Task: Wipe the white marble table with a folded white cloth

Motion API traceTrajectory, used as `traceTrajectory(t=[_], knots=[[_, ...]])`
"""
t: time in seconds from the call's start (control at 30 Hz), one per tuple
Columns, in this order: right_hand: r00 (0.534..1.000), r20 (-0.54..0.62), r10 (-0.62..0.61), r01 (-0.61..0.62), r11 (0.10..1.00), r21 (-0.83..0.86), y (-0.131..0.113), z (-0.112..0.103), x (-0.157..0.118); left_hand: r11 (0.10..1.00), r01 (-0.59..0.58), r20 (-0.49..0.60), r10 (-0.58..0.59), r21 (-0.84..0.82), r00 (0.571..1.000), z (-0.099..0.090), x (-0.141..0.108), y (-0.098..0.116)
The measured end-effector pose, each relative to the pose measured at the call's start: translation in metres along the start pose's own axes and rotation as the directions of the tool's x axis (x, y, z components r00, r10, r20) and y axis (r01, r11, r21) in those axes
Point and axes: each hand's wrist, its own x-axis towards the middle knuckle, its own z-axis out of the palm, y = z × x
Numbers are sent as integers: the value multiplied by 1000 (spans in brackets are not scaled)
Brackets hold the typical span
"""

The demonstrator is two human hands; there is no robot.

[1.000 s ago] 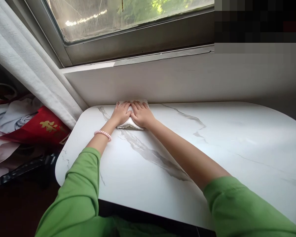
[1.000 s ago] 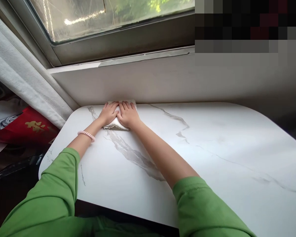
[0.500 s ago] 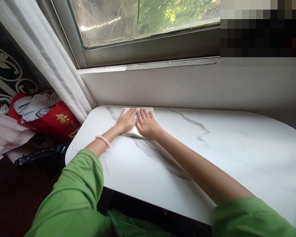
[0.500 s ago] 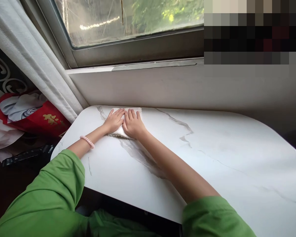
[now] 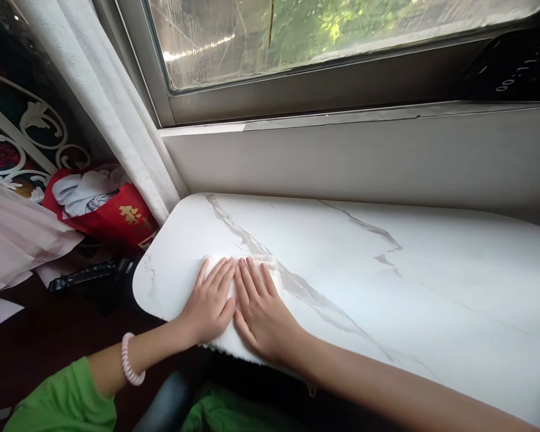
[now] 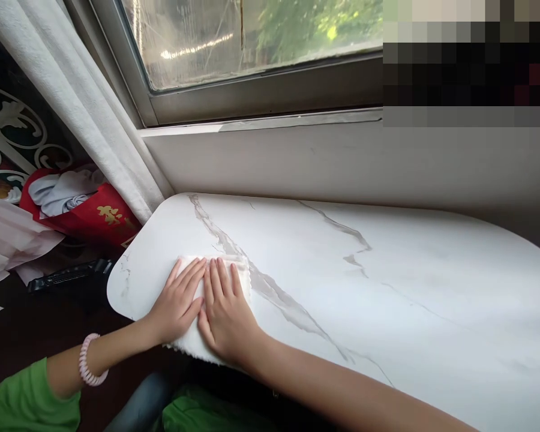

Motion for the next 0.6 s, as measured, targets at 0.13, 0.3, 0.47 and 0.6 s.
traceTrajectory(t=[0.13,0.3,0.47,0.6], knots=[[1000,-28,-3,4,1000,14,-12,1,-6,1000,29,8,-29,9,1000,-4,-13,9],[999,-20,-44,44,999,22,-6,4,2,998,52,4,-52,28,999,-2,-11,7],[1000,-18,-11,11,999,33,15,18,34,995,85,-5,-85,42,996,3,18,-22],[995,5,98,-98,995,17,43,35,83,995,86,26,-87,43,996,4,72,-68]])
